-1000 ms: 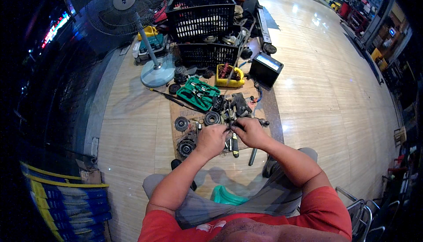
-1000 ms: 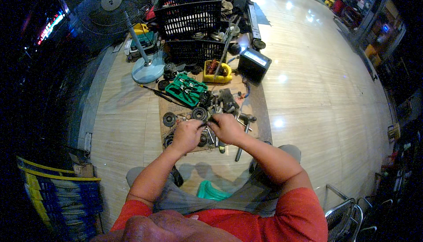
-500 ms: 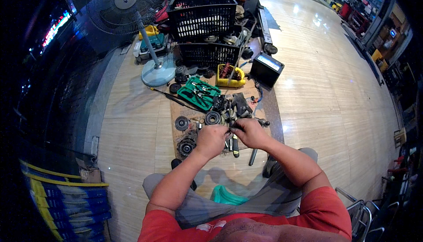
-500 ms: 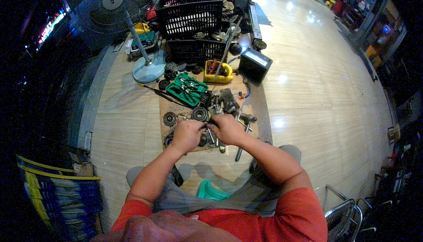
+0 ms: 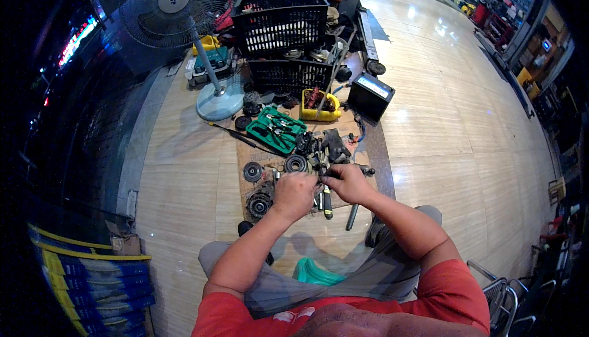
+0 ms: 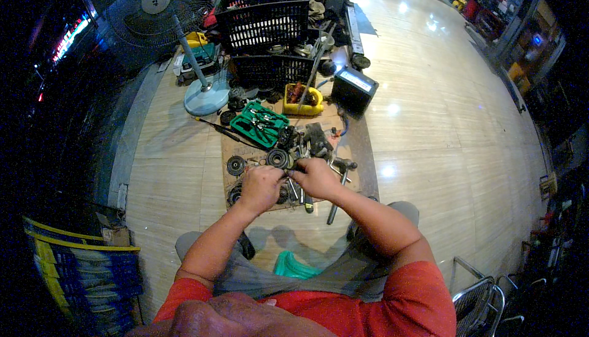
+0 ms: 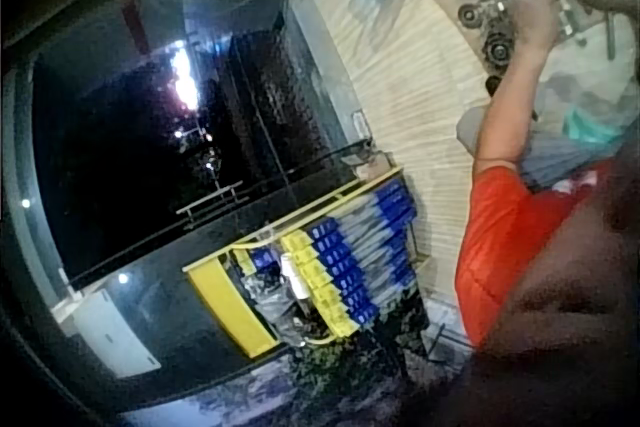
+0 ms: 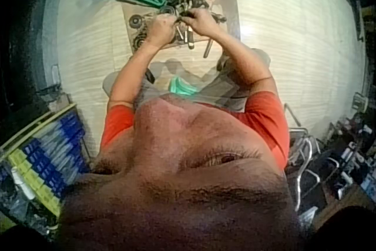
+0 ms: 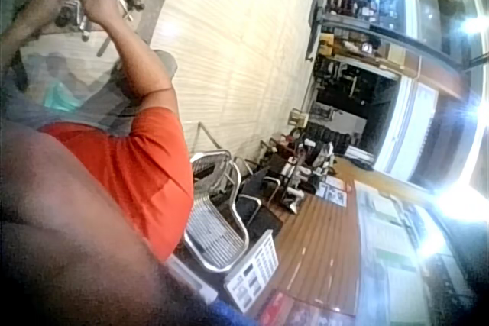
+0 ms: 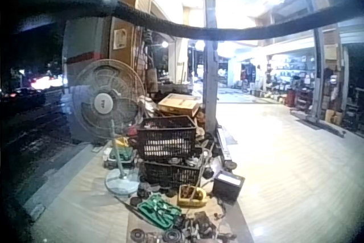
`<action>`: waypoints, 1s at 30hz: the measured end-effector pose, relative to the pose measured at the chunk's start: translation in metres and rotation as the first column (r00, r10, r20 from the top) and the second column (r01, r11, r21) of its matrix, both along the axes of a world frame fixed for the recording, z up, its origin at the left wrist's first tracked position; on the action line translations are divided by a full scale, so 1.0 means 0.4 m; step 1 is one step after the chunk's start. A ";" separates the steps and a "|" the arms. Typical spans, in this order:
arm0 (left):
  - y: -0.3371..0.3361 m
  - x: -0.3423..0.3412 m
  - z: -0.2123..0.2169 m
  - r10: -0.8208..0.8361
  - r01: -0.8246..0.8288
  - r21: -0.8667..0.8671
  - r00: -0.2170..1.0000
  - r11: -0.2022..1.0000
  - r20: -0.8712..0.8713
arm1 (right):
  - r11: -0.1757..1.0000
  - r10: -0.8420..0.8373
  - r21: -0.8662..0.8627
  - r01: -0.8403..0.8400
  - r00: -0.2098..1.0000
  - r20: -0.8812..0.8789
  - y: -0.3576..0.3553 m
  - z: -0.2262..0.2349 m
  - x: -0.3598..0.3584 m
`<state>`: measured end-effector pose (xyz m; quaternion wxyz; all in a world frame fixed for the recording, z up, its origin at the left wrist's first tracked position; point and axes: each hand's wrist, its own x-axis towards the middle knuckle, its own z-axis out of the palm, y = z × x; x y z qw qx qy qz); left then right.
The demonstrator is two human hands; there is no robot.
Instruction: The person disassembles an alternator by hand and with a tool, removing bearings and internal gears from the metal housing.
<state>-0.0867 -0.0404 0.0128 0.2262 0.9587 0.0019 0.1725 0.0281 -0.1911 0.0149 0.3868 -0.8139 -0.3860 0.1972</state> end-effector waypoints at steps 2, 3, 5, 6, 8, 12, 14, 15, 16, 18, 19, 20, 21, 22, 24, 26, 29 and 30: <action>-0.002 0.001 -0.004 0.005 -0.006 0.023 1.000 1.000 0.013 | 0.998 -0.030 -0.054 0.027 0.998 -0.052 0.003 0.008 -0.001; -0.003 0.002 -0.006 0.007 -0.008 0.033 1.000 0.999 0.026 | 0.996 -0.047 -0.079 0.041 0.995 -0.082 0.004 0.010 -0.001; -0.005 0.002 -0.005 0.007 -0.009 0.045 0.999 0.999 0.044 | 0.993 -0.072 -0.103 0.059 0.989 -0.130 0.005 0.011 -0.001; -0.005 0.002 -0.004 0.007 -0.009 0.047 0.999 0.999 0.049 | 0.993 -0.079 -0.102 0.065 0.986 -0.148 0.005 0.010 -0.001; -0.005 0.003 -0.007 0.008 -0.011 0.052 0.998 0.999 0.066 | 0.993 -0.083 -0.100 0.067 0.983 -0.163 0.004 0.008 0.000; -0.003 0.002 -0.010 0.010 -0.015 0.060 0.997 0.998 0.079 | 0.996 -0.044 -0.081 0.035 0.992 -0.121 0.004 0.004 0.002; -0.004 0.003 -0.006 0.005 -0.010 0.063 0.997 0.998 0.074 | 0.997 -0.028 -0.070 0.021 0.995 -0.100 0.003 0.006 0.003; -0.005 0.002 -0.005 0.005 -0.010 0.066 0.997 0.998 0.073 | 0.998 -0.023 -0.065 0.017 0.995 -0.098 0.003 0.010 0.002; -0.005 0.002 -0.005 0.004 -0.009 0.069 0.997 0.998 0.072 | 0.998 -0.019 -0.061 0.013 0.995 -0.096 0.004 0.013 0.002; -0.005 0.001 -0.005 0.026 -0.027 0.024 0.999 0.999 0.040 | 1.000 -0.004 -0.011 0.003 0.998 -0.063 0.004 0.007 0.001; -0.005 0.001 -0.005 0.036 -0.036 0.002 0.999 0.999 0.023 | 1.000 0.003 0.014 -0.002 0.999 -0.046 0.004 0.002 0.000; -0.004 0.001 -0.005 0.035 -0.036 -0.039 0.999 0.999 -0.016 | 0.999 0.011 0.046 -0.011 1.000 -0.003 0.004 -0.006 0.000; -0.001 0.001 -0.007 0.034 -0.039 -0.081 0.998 0.996 -0.057 | 0.997 0.019 0.078 -0.022 0.999 0.039 0.004 -0.016 0.000; 0.002 0.000 -0.007 0.031 -0.043 -0.122 0.995 0.992 -0.097 | 0.993 0.026 0.109 -0.035 0.996 0.081 0.004 -0.024 -0.001; 0.006 -0.002 -0.002 0.021 -0.037 -0.133 0.992 0.990 -0.121 | 0.994 0.025 0.108 -0.033 0.997 0.075 0.005 -0.033 0.000; 0.009 -0.002 -0.002 0.014 -0.031 -0.132 0.992 0.991 -0.129 | 0.994 0.026 0.105 -0.034 0.997 0.070 0.006 -0.037 0.000; 0.014 -0.002 -0.010 0.010 -0.022 -0.103 0.994 0.994 -0.110 | 0.995 0.031 0.092 -0.036 0.998 0.057 0.009 -0.037 -0.002; 0.015 -0.002 -0.010 0.011 -0.020 -0.088 0.995 0.996 -0.095 | 0.996 0.031 0.082 -0.035 0.998 0.051 0.010 -0.033 -0.002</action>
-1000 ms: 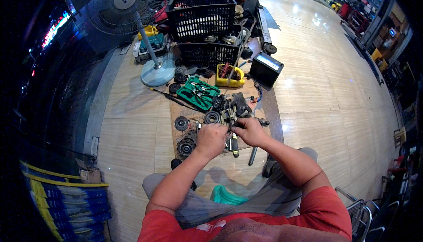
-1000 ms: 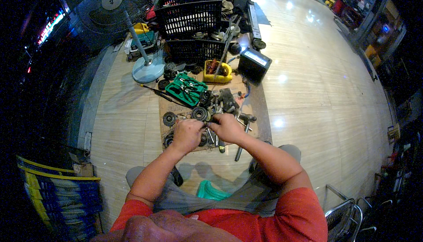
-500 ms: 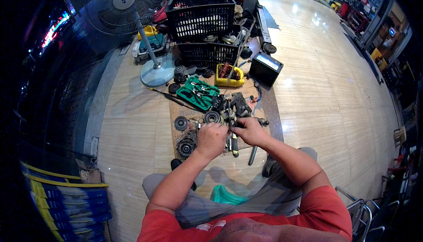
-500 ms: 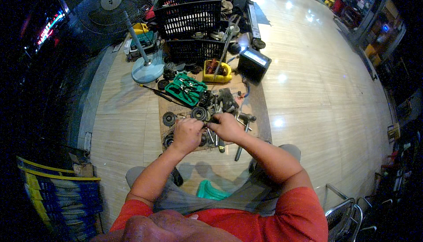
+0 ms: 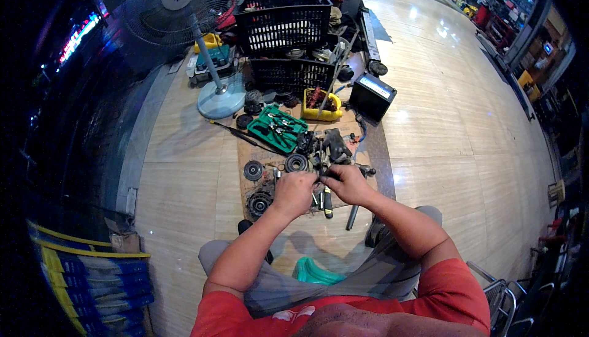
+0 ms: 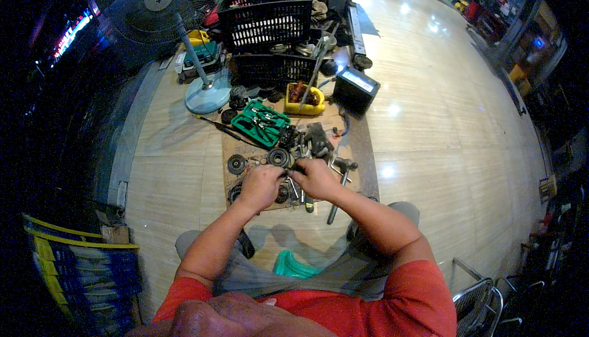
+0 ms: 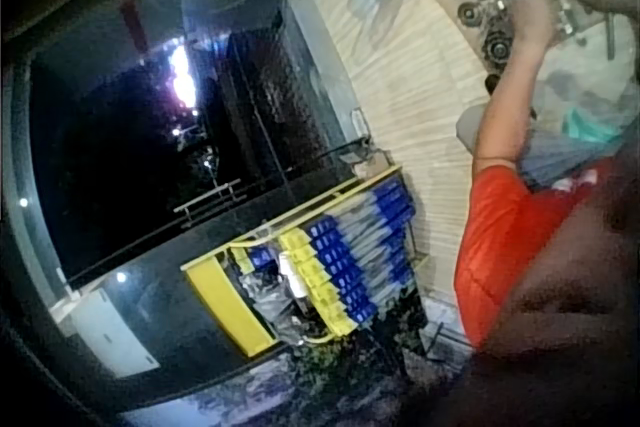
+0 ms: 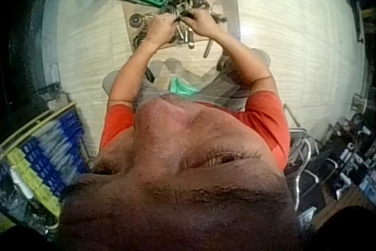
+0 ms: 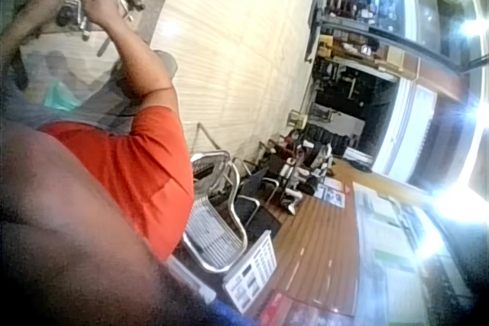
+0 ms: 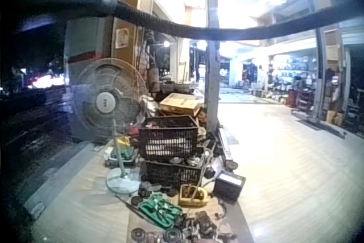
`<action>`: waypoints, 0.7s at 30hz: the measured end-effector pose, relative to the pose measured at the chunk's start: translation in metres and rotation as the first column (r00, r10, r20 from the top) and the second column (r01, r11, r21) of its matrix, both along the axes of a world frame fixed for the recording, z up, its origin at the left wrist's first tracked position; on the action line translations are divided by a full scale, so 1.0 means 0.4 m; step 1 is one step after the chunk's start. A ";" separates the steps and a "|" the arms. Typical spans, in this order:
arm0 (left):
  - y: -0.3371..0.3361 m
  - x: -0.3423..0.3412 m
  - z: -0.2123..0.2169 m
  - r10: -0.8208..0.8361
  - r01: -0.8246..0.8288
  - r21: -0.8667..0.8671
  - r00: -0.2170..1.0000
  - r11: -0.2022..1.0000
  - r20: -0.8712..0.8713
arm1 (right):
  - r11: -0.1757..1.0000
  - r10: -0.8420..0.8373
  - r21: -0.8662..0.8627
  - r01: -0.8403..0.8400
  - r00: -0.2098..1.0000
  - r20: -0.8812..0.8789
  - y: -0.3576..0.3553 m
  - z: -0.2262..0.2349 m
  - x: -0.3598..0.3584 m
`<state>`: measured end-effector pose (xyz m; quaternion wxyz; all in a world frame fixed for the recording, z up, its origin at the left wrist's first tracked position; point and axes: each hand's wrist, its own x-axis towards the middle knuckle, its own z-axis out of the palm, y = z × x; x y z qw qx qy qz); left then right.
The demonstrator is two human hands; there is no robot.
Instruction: The person disassembles an alternator by hand and with a tool, removing bearings and internal gears from the metal housing.
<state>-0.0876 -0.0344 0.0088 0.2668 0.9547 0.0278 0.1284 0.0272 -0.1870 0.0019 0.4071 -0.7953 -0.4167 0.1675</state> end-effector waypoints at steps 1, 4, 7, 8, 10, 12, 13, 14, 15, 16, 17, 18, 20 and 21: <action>0.000 0.000 0.000 -0.001 0.001 0.015 1.000 1.000 0.014 | 1.000 0.000 -0.011 0.000 1.000 -0.006 0.001 0.004 0.000; 0.000 0.002 -0.011 0.005 -0.010 0.081 0.998 0.997 0.056 | 0.999 -0.018 -0.047 0.016 0.999 -0.043 0.002 0.007 0.001; -0.007 0.002 -0.008 -0.003 -0.010 0.106 0.993 0.994 0.114 | 0.997 -0.043 -0.066 0.040 0.998 -0.054 0.002 0.015 0.000; -0.009 0.002 -0.008 -0.006 -0.009 0.123 0.993 0.992 0.119 | 0.995 -0.046 -0.088 0.041 0.997 -0.058 0.001 0.020 0.000; -0.011 0.002 -0.006 -0.011 -0.010 0.157 0.992 0.988 0.128 | 0.991 -0.050 -0.131 0.040 0.997 -0.067 0.001 0.035 -0.001; -0.012 0.002 -0.004 -0.017 -0.009 0.171 0.988 0.985 0.154 | 0.989 -0.064 -0.143 0.047 0.991 -0.117 0.000 0.045 -0.003; -0.012 0.002 -0.004 -0.021 -0.009 0.177 0.986 0.984 0.166 | 0.987 -0.072 -0.150 0.050 0.987 -0.142 0.000 0.049 -0.003; -0.011 0.003 -0.004 -0.022 -0.009 0.182 0.985 0.983 0.169 | 0.987 -0.070 -0.155 0.047 0.987 -0.147 -0.001 0.052 -0.003; -0.011 0.004 -0.005 -0.023 -0.010 0.187 0.985 0.982 0.171 | 0.986 -0.068 -0.161 0.044 0.986 -0.152 -0.002 0.056 -0.003; -0.011 0.005 -0.005 -0.023 -0.011 0.192 0.985 0.981 0.173 | 0.985 -0.066 -0.167 0.040 0.985 -0.157 -0.002 0.057 -0.003; -0.011 0.005 -0.004 -0.021 -0.014 0.192 0.984 0.981 0.177 | 0.986 -0.061 -0.162 0.036 0.987 -0.151 -0.003 0.053 -0.002; -0.012 0.005 -0.002 -0.020 -0.016 0.193 0.983 0.981 0.181 | 0.987 -0.057 -0.158 0.034 0.988 -0.146 -0.004 0.046 -0.001; -0.015 0.005 0.001 -0.021 -0.015 0.189 0.983 0.982 0.184 | 0.986 -0.068 -0.162 0.040 0.983 -0.172 -0.006 0.042 0.001; -0.016 0.005 0.002 -0.022 -0.013 0.183 0.983 0.983 0.183 | 0.984 -0.082 -0.171 0.047 0.976 -0.204 -0.004 0.044 0.000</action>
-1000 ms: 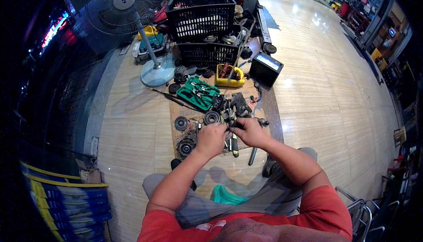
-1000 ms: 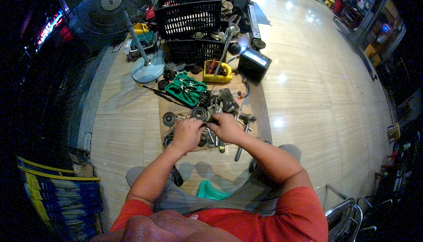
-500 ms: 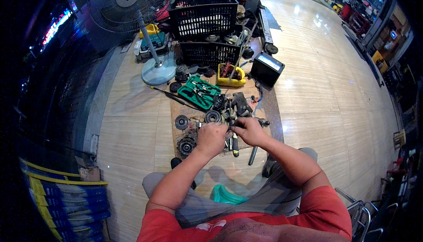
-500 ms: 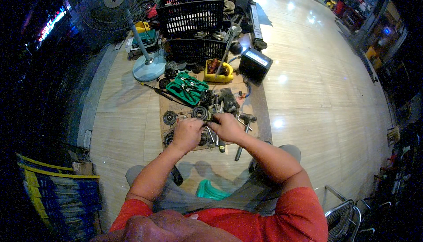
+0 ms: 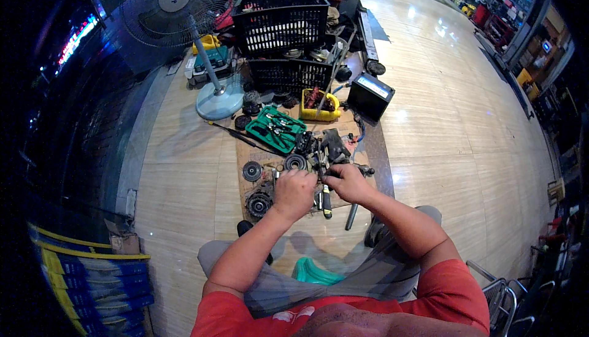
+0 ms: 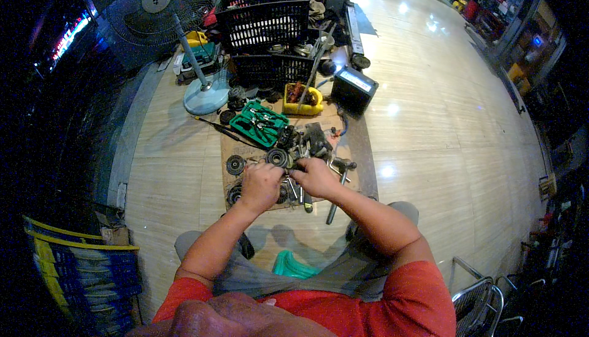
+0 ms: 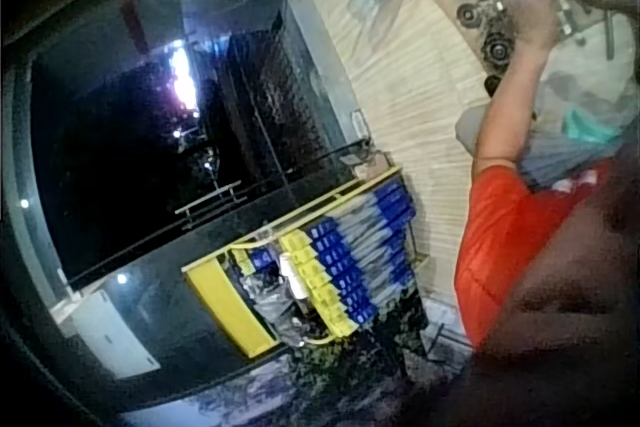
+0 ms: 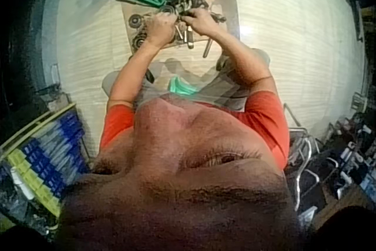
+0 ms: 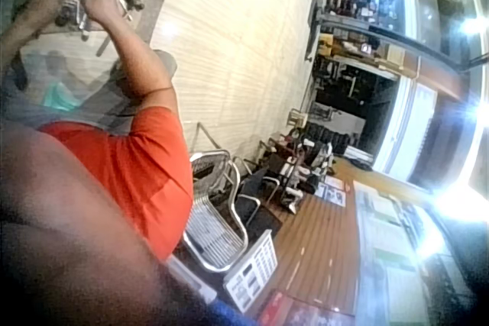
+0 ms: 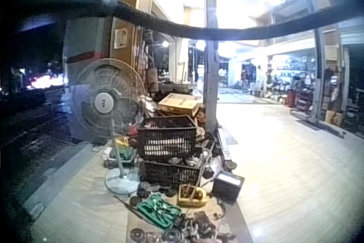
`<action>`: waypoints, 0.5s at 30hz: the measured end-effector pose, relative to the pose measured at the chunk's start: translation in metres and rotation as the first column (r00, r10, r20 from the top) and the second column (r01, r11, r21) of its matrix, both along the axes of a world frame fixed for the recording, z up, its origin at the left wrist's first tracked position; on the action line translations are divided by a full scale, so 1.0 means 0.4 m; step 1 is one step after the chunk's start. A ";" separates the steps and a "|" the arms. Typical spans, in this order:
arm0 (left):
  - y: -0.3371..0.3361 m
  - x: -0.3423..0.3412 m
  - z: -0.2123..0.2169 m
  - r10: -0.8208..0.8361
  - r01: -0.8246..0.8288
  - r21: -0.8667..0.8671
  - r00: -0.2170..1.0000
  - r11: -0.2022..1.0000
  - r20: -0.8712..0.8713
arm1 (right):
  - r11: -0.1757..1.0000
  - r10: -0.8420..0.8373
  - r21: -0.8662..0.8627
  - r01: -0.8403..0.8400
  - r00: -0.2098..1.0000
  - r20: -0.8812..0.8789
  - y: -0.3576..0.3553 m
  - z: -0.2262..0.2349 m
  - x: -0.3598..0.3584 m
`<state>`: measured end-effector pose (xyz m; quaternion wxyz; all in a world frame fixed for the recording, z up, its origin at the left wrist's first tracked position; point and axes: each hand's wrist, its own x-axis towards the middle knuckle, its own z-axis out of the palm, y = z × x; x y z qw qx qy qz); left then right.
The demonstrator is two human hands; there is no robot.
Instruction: The person disassembles an alternator by hand and with a tool, removing bearings and internal gears from the metal housing.
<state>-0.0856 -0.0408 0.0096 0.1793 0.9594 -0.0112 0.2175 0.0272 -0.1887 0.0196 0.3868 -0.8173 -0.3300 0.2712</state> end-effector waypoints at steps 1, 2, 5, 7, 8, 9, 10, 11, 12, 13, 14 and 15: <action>-0.001 0.000 0.000 -0.002 0.002 -0.005 1.000 1.000 -0.002 | 1.000 -0.013 -0.008 0.013 0.999 -0.033 0.001 0.002 -0.001; -0.001 0.000 0.000 0.001 -0.001 -0.013 1.000 1.000 -0.001 | 1.000 -0.019 -0.009 0.019 0.999 -0.040 0.003 0.003 -0.002; -0.001 0.000 0.001 0.011 -0.012 -0.063 1.000 0.998 -0.016 | 0.999 -0.005 0.044 0.003 0.999 0.031 0.003 0.000 -0.005; -0.001 -0.004 0.005 0.013 -0.020 -0.134 0.999 0.991 -0.052 | 0.987 0.036 0.144 -0.066 0.980 0.198 0.000 -0.019 -0.006; 0.000 -0.005 0.007 -0.002 -0.015 -0.169 0.995 0.986 -0.102 | 0.981 0.055 0.170 -0.095 0.973 0.224 -0.001 -0.025 -0.005; 0.002 -0.006 0.008 -0.018 -0.013 -0.203 0.988 0.979 -0.151 | 0.973 0.075 0.194 -0.126 0.965 0.251 -0.002 -0.029 -0.005; 0.004 -0.007 0.008 -0.035 -0.014 -0.238 0.979 0.971 -0.200 | 0.963 0.094 0.217 -0.158 0.956 0.278 -0.002 -0.032 -0.004; 0.007 -0.008 0.006 -0.043 -0.006 -0.240 0.979 0.971 -0.199 | 0.961 0.102 0.218 -0.167 0.953 0.285 -0.002 -0.036 -0.002; 0.010 -0.009 0.004 -0.050 0.001 -0.242 0.979 0.970 -0.199 | 0.959 0.109 0.219 -0.178 0.950 0.291 -0.001 -0.039 -0.001; 0.012 -0.009 0.004 -0.058 0.008 -0.244 0.978 0.970 -0.198 | 0.957 0.117 0.220 -0.187 0.947 0.298 -0.001 -0.041 0.000; 0.013 -0.010 0.005 -0.056 0.011 -0.242 0.982 0.970 -0.182 | 0.960 0.121 0.213 -0.180 0.957 0.265 -0.002 -0.040 0.002; 0.013 -0.011 0.011 -0.054 0.013 -0.239 0.985 0.971 -0.165 | 0.963 0.123 0.206 -0.173 0.965 0.232 -0.002 -0.037 0.004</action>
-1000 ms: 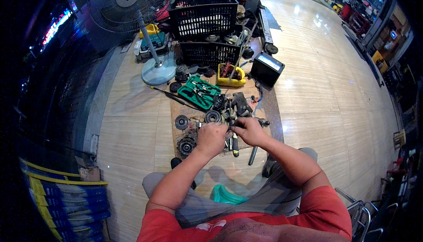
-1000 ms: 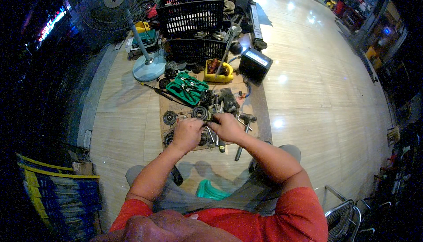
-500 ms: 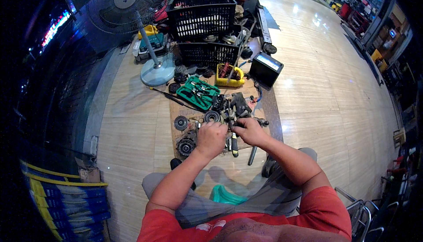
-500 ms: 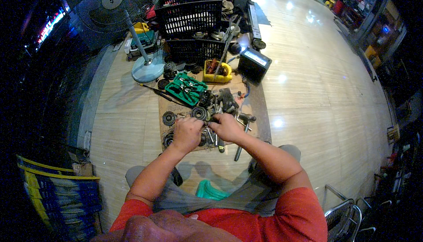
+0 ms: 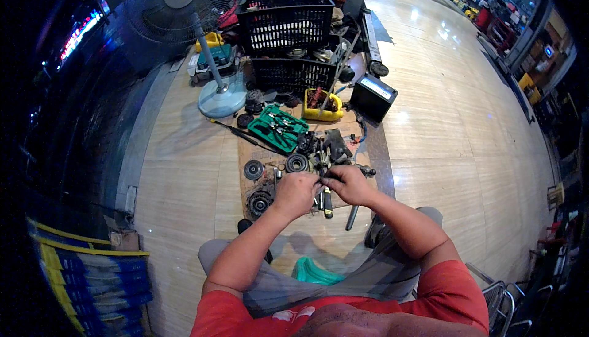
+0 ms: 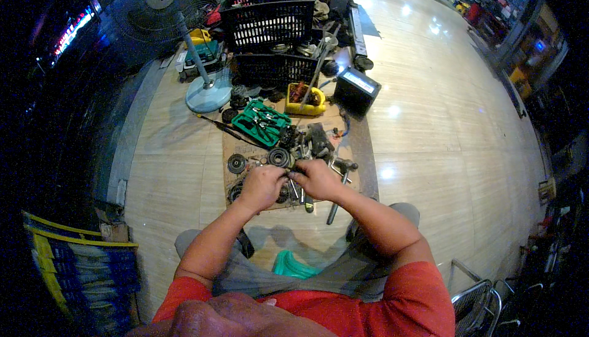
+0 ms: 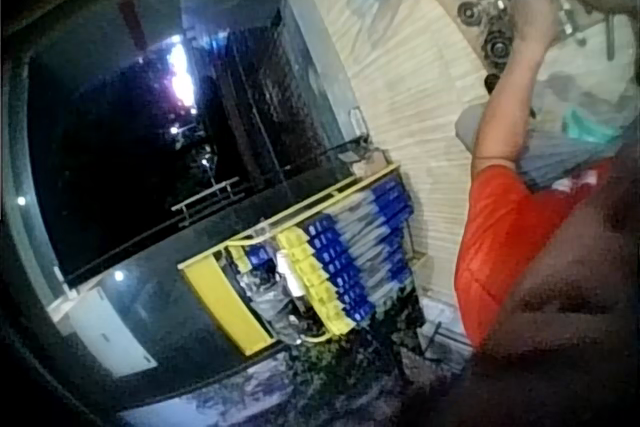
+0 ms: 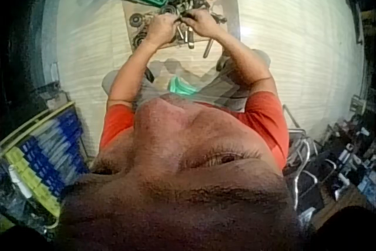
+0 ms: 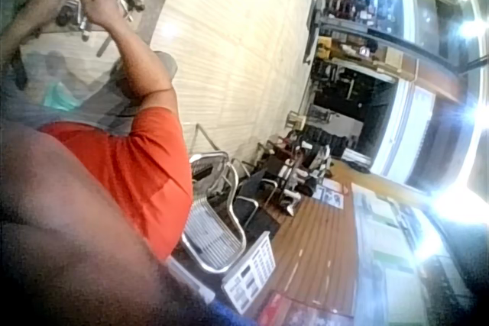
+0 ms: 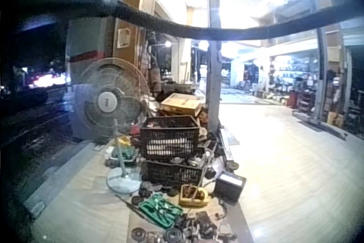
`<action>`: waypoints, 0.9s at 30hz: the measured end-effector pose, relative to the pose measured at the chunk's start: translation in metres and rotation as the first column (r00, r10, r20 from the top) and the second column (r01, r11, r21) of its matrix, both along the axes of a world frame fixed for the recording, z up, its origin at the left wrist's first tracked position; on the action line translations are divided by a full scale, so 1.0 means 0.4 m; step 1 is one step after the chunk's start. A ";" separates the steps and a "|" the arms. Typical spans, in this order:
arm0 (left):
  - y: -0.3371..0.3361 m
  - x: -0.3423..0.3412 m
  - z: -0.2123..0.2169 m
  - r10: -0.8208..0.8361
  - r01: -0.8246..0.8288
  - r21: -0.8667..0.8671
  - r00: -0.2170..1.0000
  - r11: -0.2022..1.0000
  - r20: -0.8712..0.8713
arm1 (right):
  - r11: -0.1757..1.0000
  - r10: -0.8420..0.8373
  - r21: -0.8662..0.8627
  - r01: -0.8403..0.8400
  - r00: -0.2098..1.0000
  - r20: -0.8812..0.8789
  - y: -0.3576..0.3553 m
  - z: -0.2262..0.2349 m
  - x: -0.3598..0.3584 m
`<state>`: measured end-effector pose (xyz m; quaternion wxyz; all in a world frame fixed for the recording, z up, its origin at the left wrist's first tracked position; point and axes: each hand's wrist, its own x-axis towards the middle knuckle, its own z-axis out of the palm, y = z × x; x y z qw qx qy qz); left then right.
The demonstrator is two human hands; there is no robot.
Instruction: The person disassembles an alternator by hand and with a tool, removing bearings and internal gears from the metal housing.
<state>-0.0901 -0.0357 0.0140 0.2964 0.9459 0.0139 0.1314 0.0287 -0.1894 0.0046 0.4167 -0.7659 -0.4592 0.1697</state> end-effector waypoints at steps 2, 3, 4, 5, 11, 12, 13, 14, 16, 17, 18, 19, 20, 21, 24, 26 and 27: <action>-0.001 -0.001 0.005 0.005 -0.006 0.013 0.999 1.000 0.044 | 0.999 -0.016 -0.038 0.013 0.997 -0.079 0.002 0.009 0.001; -0.001 -0.001 0.006 0.011 -0.012 0.023 0.997 1.000 0.071 | 0.998 -0.031 -0.063 0.023 0.992 -0.124 0.003 0.020 -0.002; -0.001 -0.002 0.007 0.015 -0.018 0.032 0.995 0.999 0.098 | 0.996 -0.047 -0.089 0.032 0.984 -0.169 0.004 0.029 -0.005; 0.000 -0.003 0.008 0.017 -0.021 0.040 0.994 0.999 0.109 | 0.994 -0.058 -0.104 0.039 0.979 -0.194 0.005 0.037 -0.008; -0.004 0.002 0.011 0.022 -0.035 0.083 0.988 0.996 0.154 | 0.985 -0.124 -0.150 0.083 0.950 -0.286 0.004 0.033 -0.010; -0.004 0.002 0.010 0.024 -0.039 0.090 0.987 0.995 0.156 | 0.983 -0.128 -0.163 0.081 0.946 -0.299 0.005 0.034 -0.009; -0.005 0.002 0.009 0.027 -0.042 0.096 0.987 0.994 0.158 | 0.981 -0.132 -0.176 0.079 0.941 -0.311 0.005 0.036 -0.008; -0.005 0.002 0.009 0.031 -0.049 0.108 0.986 0.993 0.164 | 0.981 -0.131 -0.181 0.071 0.930 -0.343 0.005 0.041 -0.007; -0.007 0.002 0.012 0.038 -0.062 0.132 0.983 0.989 0.180 | 0.981 -0.128 -0.187 0.056 0.906 -0.404 0.003 0.055 -0.005; -0.007 0.002 0.011 0.035 -0.060 0.134 0.983 0.989 0.181 | 0.982 -0.121 -0.183 0.049 0.906 -0.406 0.003 0.055 -0.005; -0.007 0.002 0.008 0.032 -0.057 0.135 0.983 0.989 0.182 | 0.983 -0.114 -0.178 0.044 0.906 -0.408 0.002 0.056 -0.004; -0.007 0.002 0.007 0.028 -0.054 0.136 0.983 0.989 0.184 | 0.984 -0.107 -0.174 0.038 0.906 -0.409 0.001 0.056 -0.003; -0.008 0.002 0.008 0.027 -0.054 0.141 0.982 0.988 0.186 | 0.983 -0.114 -0.177 0.039 0.891 -0.439 0.001 0.055 -0.001; -0.009 0.003 0.009 0.025 -0.053 0.146 0.982 0.988 0.189 | 0.983 -0.123 -0.180 0.041 0.875 -0.468 0.000 0.051 0.001; -0.010 0.003 0.013 0.023 -0.053 0.149 0.981 0.988 0.195 | 0.982 -0.147 -0.182 0.059 0.838 -0.526 0.001 0.039 0.003; -0.010 0.003 0.013 0.031 -0.058 0.139 0.982 0.989 0.186 | 0.983 -0.138 -0.163 0.079 0.908 -0.394 0.001 0.037 -0.002; -0.010 0.003 0.013 0.040 -0.063 0.129 0.984 0.990 0.175 | 0.986 -0.121 -0.144 0.088 0.964 -0.236 0.000 0.041 -0.008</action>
